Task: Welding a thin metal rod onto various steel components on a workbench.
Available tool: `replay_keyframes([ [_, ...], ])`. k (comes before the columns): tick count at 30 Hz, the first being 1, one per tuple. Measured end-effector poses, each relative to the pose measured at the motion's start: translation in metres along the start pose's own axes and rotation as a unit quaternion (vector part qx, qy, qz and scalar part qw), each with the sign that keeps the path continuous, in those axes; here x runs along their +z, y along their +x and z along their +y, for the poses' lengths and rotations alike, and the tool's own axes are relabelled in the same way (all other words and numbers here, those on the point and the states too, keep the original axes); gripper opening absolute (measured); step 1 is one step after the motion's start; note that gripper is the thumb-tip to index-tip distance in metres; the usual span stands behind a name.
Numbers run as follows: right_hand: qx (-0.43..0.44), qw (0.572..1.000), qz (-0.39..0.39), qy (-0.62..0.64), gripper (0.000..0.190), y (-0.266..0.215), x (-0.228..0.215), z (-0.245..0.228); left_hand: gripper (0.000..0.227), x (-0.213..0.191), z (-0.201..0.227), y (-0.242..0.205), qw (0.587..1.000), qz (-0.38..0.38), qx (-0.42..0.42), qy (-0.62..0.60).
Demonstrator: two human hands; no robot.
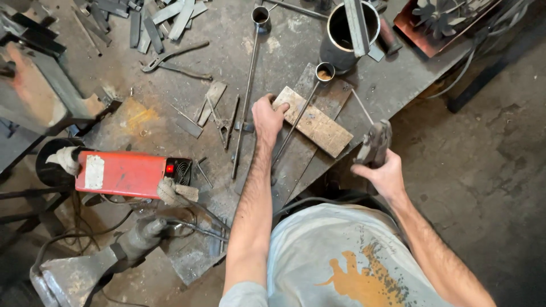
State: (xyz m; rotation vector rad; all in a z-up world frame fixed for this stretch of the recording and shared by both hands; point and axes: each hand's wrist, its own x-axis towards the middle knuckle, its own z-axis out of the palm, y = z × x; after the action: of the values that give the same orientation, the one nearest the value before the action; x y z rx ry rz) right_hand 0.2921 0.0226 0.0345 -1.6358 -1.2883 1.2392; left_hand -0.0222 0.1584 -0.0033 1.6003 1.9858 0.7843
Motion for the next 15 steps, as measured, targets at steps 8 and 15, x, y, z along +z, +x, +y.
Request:
replay_keyframes([
  [8, -0.02, 0.966, -0.089, 0.241, 0.027, 0.046, 0.005, 0.028, 0.04, 0.004, -0.001, 0.006, 0.988, 0.095, -0.086, -0.086],
  [15, -0.021, 0.956, -0.102, 0.276, 0.039, 0.059, -0.004, 0.032, 0.04, 0.007, 0.009, 0.013, 0.988, 0.104, -0.08, -0.087],
])
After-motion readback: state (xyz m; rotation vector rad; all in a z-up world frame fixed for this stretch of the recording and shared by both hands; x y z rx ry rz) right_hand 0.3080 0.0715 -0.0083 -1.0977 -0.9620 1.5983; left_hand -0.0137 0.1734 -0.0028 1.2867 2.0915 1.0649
